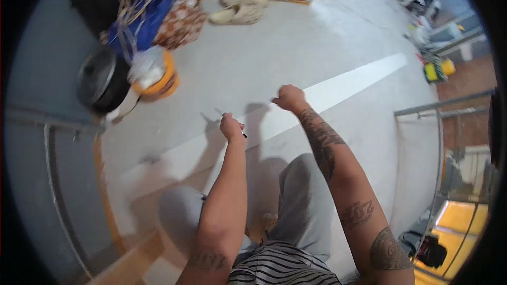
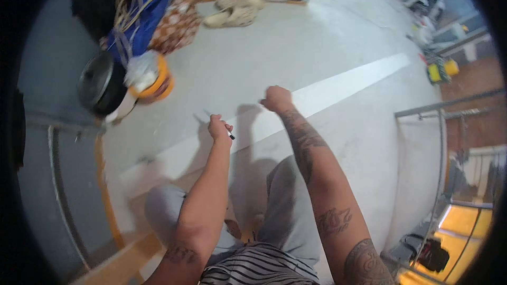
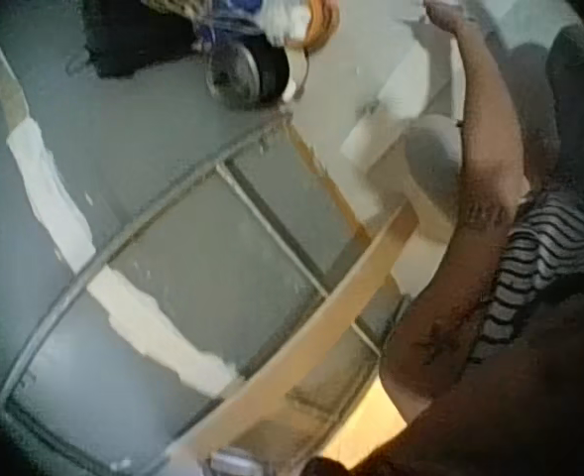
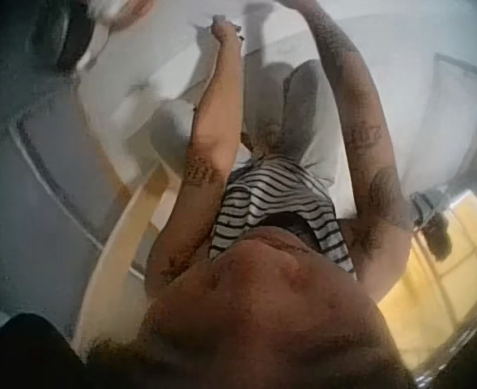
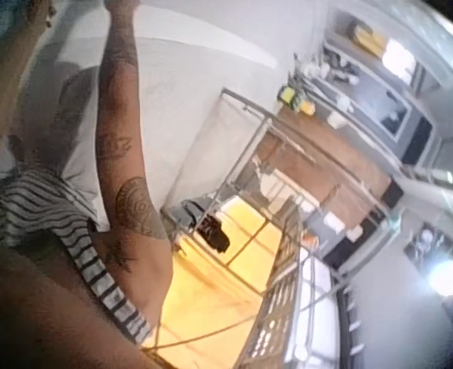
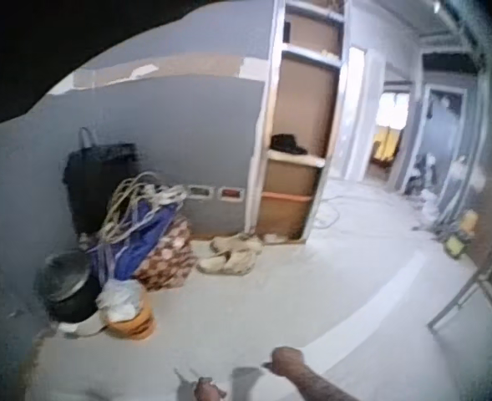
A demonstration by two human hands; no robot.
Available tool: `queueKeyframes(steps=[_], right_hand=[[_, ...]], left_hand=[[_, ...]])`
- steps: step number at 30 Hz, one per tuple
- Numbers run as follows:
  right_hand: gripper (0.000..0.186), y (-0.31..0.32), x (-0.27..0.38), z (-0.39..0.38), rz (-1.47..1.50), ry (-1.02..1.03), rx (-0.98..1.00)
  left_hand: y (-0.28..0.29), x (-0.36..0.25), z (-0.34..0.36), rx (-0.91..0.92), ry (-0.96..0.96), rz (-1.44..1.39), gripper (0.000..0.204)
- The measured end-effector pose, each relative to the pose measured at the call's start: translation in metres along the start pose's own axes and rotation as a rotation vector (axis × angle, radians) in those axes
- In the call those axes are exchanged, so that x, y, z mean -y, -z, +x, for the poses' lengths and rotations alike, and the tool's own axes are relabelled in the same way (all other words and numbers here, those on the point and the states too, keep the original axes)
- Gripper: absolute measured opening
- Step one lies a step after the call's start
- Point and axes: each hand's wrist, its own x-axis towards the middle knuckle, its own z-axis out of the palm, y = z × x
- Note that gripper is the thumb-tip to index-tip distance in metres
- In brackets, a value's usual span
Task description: The person cuts a piece of white baseboard using a utility knife while crouched on the floor, scoring the material several times and snapping it along the cut line.
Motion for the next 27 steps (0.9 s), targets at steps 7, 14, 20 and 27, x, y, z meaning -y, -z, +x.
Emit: queueKeyframes(steps=[7,14,20,27], right_hand=[[0.054,0.068,-0.028,0.014,1.066,-0.444,0.21],[0.048,0.044,-0.082,0.032,0.798,0.148,-0.165],[0.042,0.047,0.024,0.082,0.561,0.11,0.179],[0.033,-0.031,0.057,0.105,0.049,0.848,-0.011]], left_hand=[[-0.176,-0.01,-0.059,0.803,0.324,-0.754,0.037],[-0.222,-0.009,-0.061,0.935,0.233,-0.656,0.042],[-0.142,-0.069,0.003,0.652,-0.024,-0.398,0.031],[-0.023,-0.054,-0.03,0.144,-0.118,0.085,0.03]])
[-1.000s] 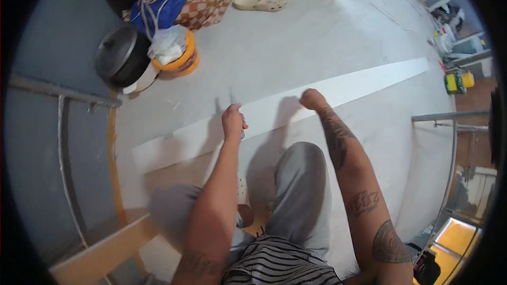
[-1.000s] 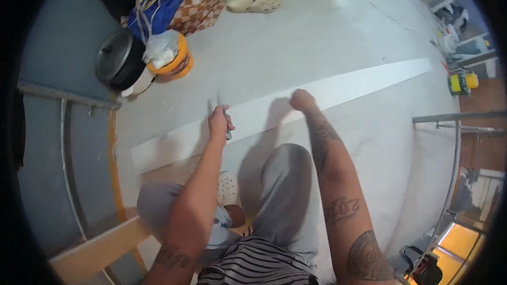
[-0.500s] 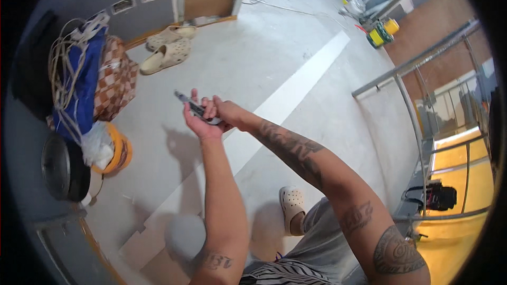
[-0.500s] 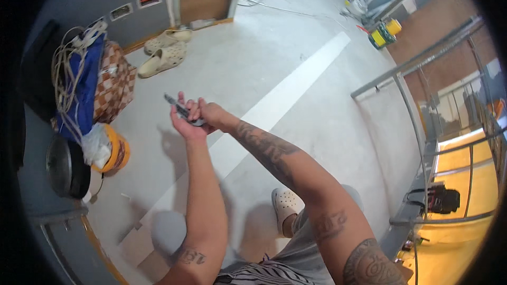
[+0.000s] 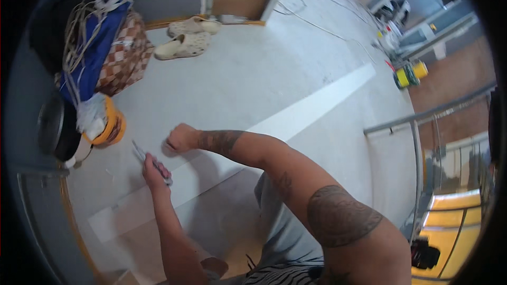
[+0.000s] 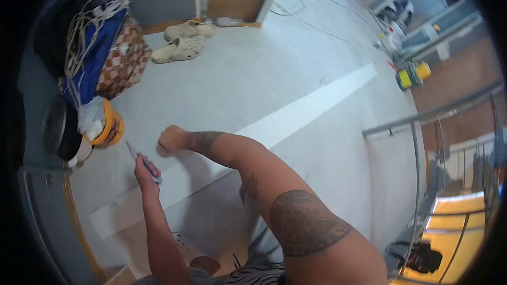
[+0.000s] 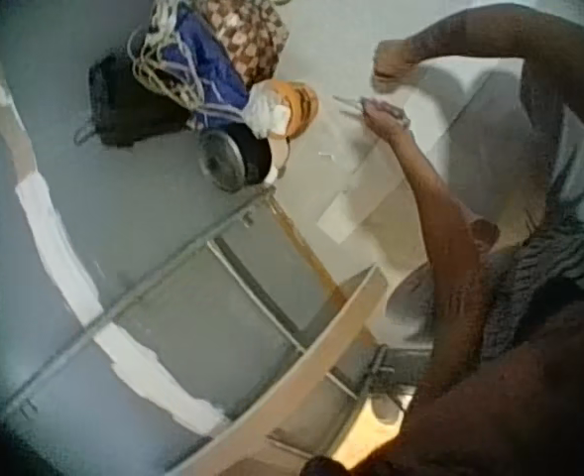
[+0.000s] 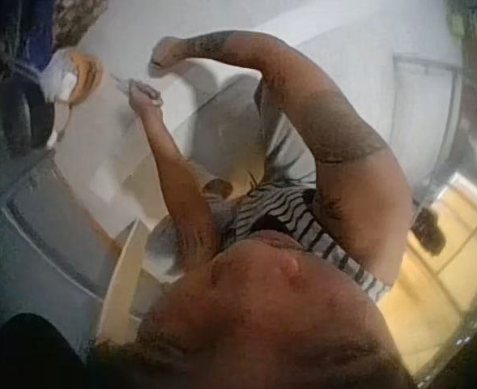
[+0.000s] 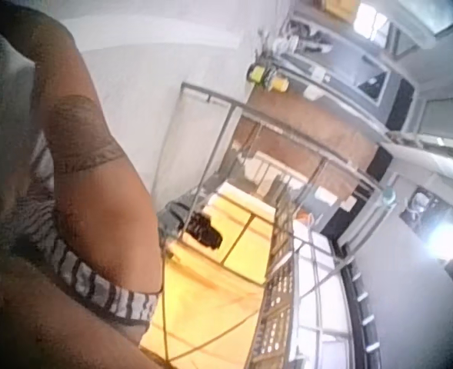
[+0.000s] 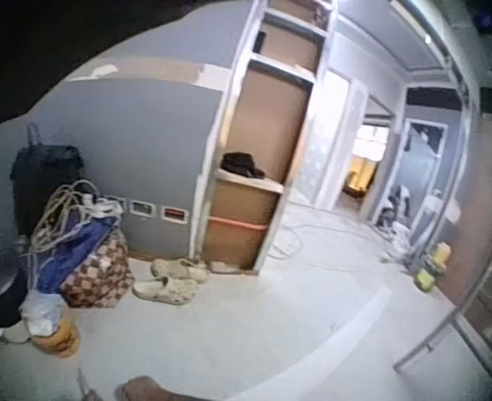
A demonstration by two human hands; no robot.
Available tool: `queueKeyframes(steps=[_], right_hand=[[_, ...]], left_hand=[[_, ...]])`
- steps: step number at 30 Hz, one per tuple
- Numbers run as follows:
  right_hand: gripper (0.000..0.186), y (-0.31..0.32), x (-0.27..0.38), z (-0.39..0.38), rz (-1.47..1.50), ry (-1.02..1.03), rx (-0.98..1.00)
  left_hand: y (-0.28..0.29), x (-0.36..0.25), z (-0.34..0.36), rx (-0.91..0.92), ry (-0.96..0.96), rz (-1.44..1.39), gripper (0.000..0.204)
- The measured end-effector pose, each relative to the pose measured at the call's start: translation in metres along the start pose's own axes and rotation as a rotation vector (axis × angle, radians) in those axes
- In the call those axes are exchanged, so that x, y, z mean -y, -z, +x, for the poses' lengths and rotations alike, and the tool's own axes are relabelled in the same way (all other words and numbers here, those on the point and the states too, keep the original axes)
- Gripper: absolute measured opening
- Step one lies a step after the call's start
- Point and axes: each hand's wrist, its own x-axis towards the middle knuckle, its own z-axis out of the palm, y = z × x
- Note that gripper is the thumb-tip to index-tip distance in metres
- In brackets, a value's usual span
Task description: The person cuts a piece of white baseboard using a utility knife while crouched on the floor, scoring the material several times and snapping it along the cut line.
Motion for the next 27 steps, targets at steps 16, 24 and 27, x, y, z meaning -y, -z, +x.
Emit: queueKeyframes(steps=[16,24,27], right_hand=[[0.099,-0.039,0.031,-0.102,-0.257,-0.019,0.249],[0.121,-0.058,0.038,-0.149,-0.357,-0.119,0.379],[0.12,-0.057,0.044,-0.142,-0.344,-0.126,0.409]], left_hand=[[0.06,0.125,-0.025,-0.035,-0.28,0.16,0.041],[0.094,0.158,-0.02,0.027,-0.021,0.55,0.025],[0.097,0.168,-0.029,-0.059,-0.15,0.665,0.03]])
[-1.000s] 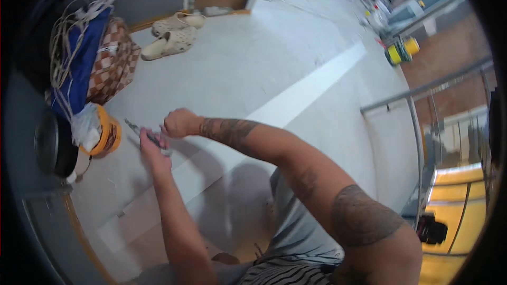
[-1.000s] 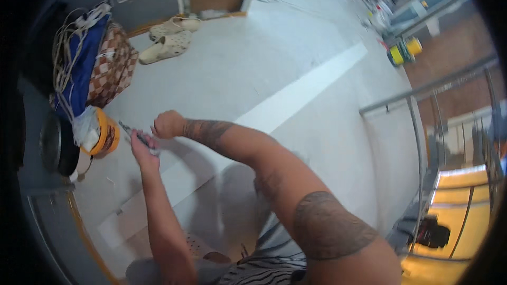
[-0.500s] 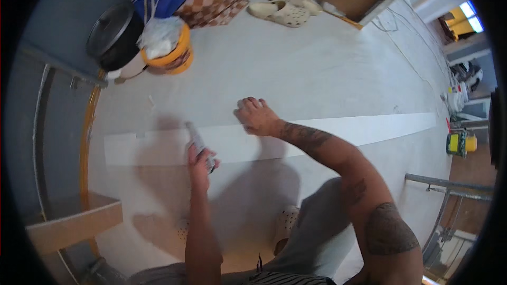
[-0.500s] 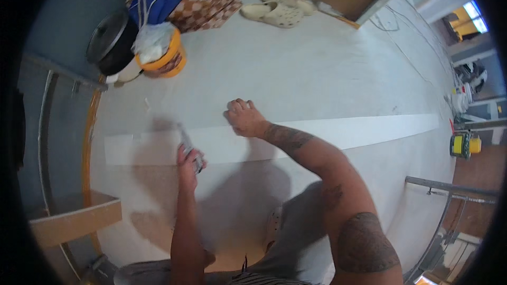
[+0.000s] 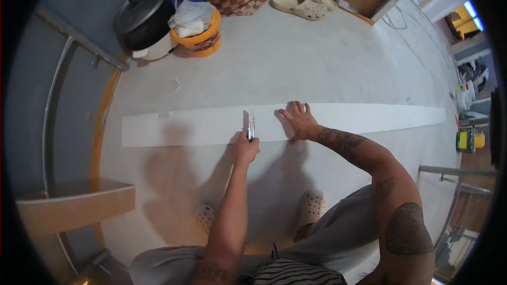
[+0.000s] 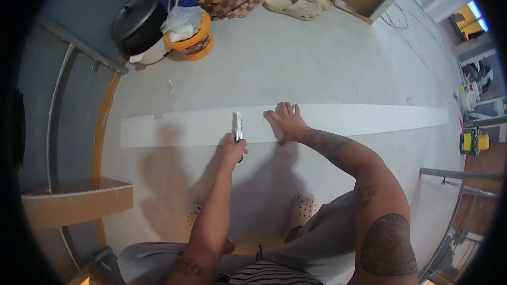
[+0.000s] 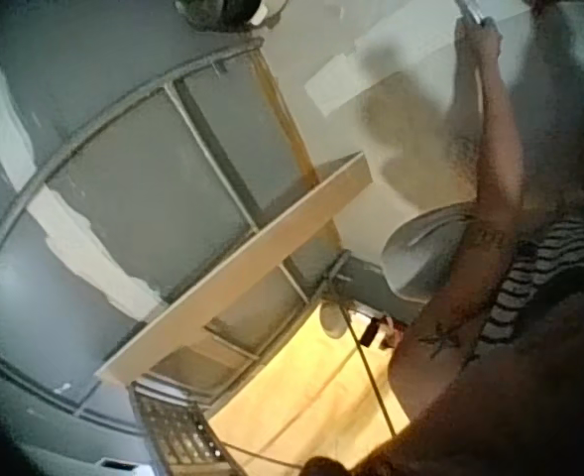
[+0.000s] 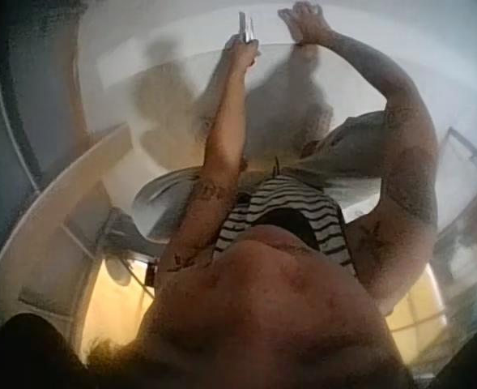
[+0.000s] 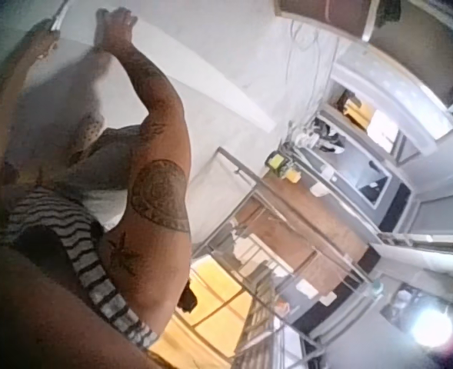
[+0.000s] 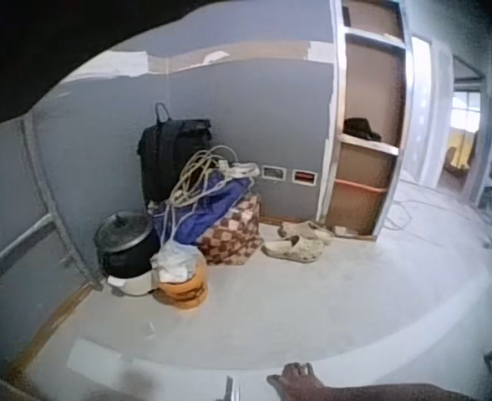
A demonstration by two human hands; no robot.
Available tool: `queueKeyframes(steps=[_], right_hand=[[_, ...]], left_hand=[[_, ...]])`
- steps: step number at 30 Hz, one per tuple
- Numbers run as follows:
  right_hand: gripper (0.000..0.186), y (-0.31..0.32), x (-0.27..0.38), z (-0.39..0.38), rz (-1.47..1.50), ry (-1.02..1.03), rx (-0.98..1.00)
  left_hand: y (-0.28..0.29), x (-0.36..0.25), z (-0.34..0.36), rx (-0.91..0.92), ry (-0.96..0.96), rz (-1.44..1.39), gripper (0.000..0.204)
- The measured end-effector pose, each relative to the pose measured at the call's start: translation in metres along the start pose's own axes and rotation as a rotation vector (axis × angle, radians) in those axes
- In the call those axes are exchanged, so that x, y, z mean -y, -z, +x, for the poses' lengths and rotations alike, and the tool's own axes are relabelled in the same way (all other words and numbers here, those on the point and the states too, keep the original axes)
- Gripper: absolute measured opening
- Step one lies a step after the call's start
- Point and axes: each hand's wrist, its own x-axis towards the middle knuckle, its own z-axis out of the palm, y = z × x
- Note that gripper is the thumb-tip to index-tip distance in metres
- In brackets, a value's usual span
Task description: The person cuts a piece of white baseboard using a utility knife while crouched on the floor, scoring the material several times and snapping it along the cut line.
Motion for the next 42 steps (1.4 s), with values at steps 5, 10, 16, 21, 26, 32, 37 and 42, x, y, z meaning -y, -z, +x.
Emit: queueKeyframes(steps=[5,10,16,21,26,32,37,42], right_hand=[[0.122,0.002,0.007,0.001,-0.012,-0.023,-0.048],[0.104,0.01,-0.004,0.024,0.206,-0.109,-0.033],[0.082,-0.001,-0.039,0.057,0.345,-0.202,0.033],[0.074,-0.002,-0.037,0.063,0.232,-0.195,0.027],[0.054,0.022,-0.063,0.052,0.545,-0.059,-0.113],[0.034,0.043,-0.078,0.037,0.758,-0.001,-0.27],[0.033,0.035,-0.093,0.042,0.608,0.129,-0.482],[0.03,0.045,-0.077,0.043,0.55,0.039,-0.368]], left_hand=[[0.003,-0.004,-0.012,0.009,0.164,0.016,0.033],[0.001,0.004,-0.01,-0.035,0.064,-0.275,0.031],[-0.005,-0.016,-0.014,-0.027,0.074,-0.465,0.029],[-0.002,-0.01,-0.013,-0.022,0.066,-0.523,0.02],[0.006,-0.012,-0.013,0.067,0.073,-0.544,0.024],[0.021,-0.069,-0.029,0.198,0.002,-0.416,0.036],[0.006,-0.078,-0.055,0.267,-0.037,-0.318,0.046],[-0.011,-0.074,-0.063,0.243,-0.327,-0.256,0.04]])
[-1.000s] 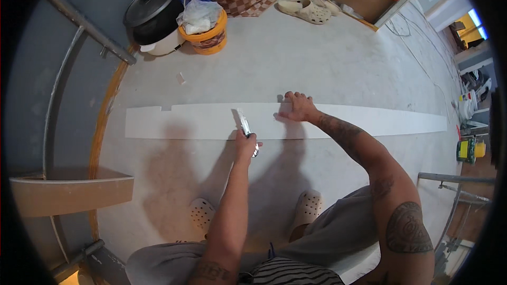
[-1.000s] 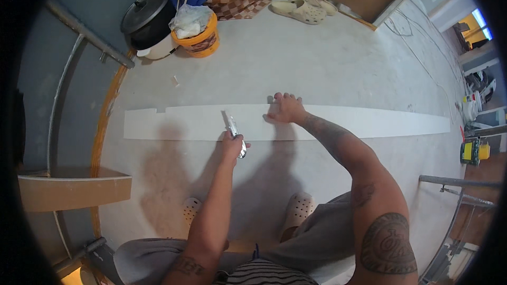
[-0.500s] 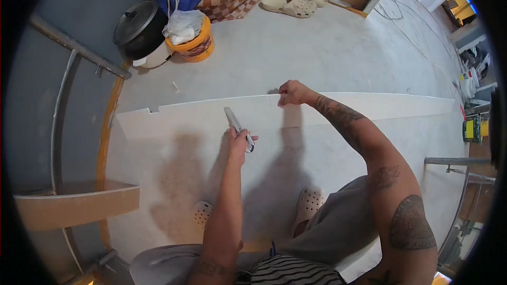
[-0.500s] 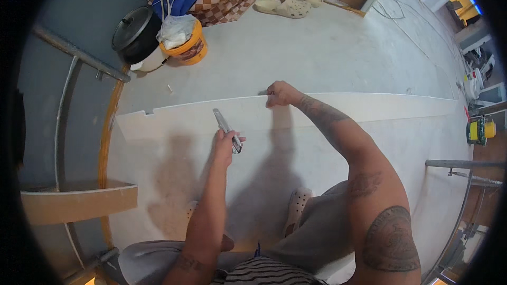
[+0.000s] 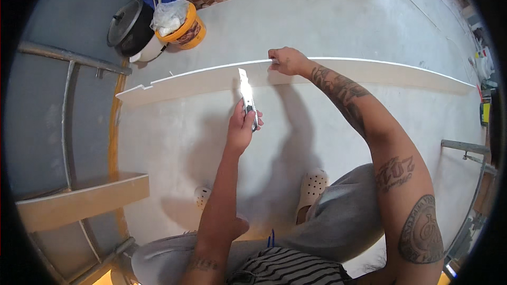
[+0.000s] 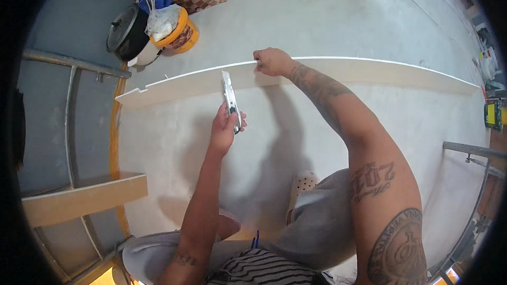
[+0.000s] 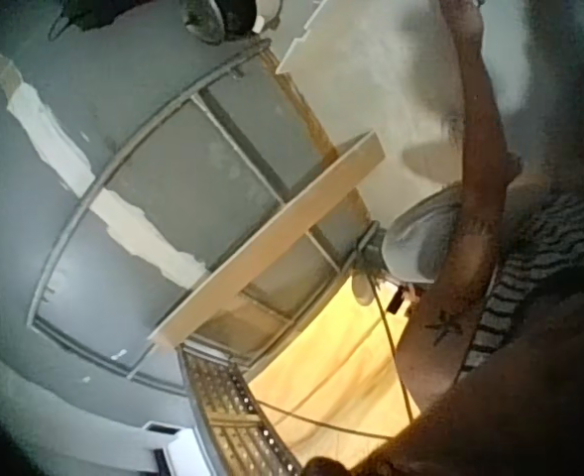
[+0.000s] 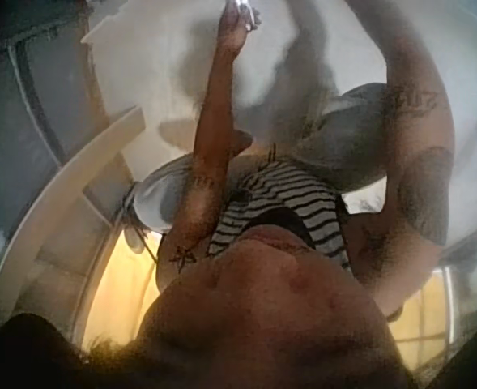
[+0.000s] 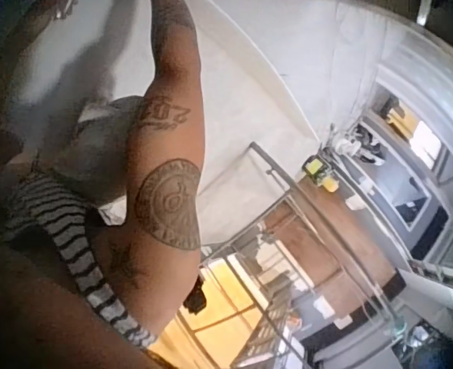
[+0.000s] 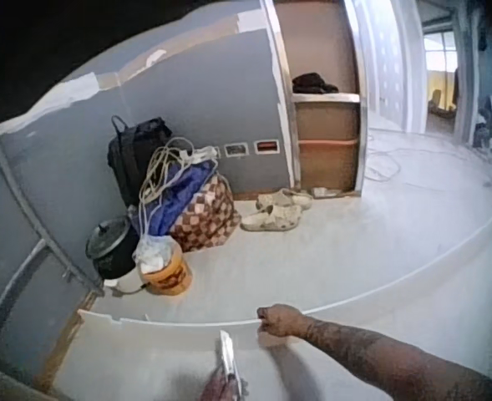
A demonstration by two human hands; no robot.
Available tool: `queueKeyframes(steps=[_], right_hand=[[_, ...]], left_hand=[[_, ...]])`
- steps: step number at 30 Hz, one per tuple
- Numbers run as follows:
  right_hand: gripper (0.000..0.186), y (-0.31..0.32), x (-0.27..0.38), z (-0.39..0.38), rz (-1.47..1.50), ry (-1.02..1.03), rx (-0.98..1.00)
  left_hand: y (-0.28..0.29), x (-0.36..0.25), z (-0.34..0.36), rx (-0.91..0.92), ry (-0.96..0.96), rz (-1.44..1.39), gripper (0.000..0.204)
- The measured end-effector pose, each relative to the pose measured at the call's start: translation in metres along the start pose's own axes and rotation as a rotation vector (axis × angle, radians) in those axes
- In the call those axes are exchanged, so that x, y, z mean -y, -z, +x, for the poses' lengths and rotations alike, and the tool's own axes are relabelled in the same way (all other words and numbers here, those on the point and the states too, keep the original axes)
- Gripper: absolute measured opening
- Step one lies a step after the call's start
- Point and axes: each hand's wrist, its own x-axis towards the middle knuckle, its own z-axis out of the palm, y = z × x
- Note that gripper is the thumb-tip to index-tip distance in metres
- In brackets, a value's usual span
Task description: The person cuts a piece of white baseboard using a utility knife while crouched on the floor, scoring the material several times and snapping it along the cut line.
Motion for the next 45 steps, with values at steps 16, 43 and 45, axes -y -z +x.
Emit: queueKeyframes(steps=[16,43,45], right_hand=[[0.036,-0.005,0.004,-0.012,-0.12,0.038,0.048],[0.03,-0.001,0.003,-0.01,-0.117,0.009,0.041],[0.031,0.0,0.003,-0.009,-0.138,0.001,0.053]], left_hand=[[-0.009,-0.005,0.037,-0.041,0.336,-0.152,0.028],[-0.054,-0.015,0.057,-0.338,-0.11,0.916,0.024],[-0.055,-0.016,0.057,-0.354,-0.137,0.919,0.023]])
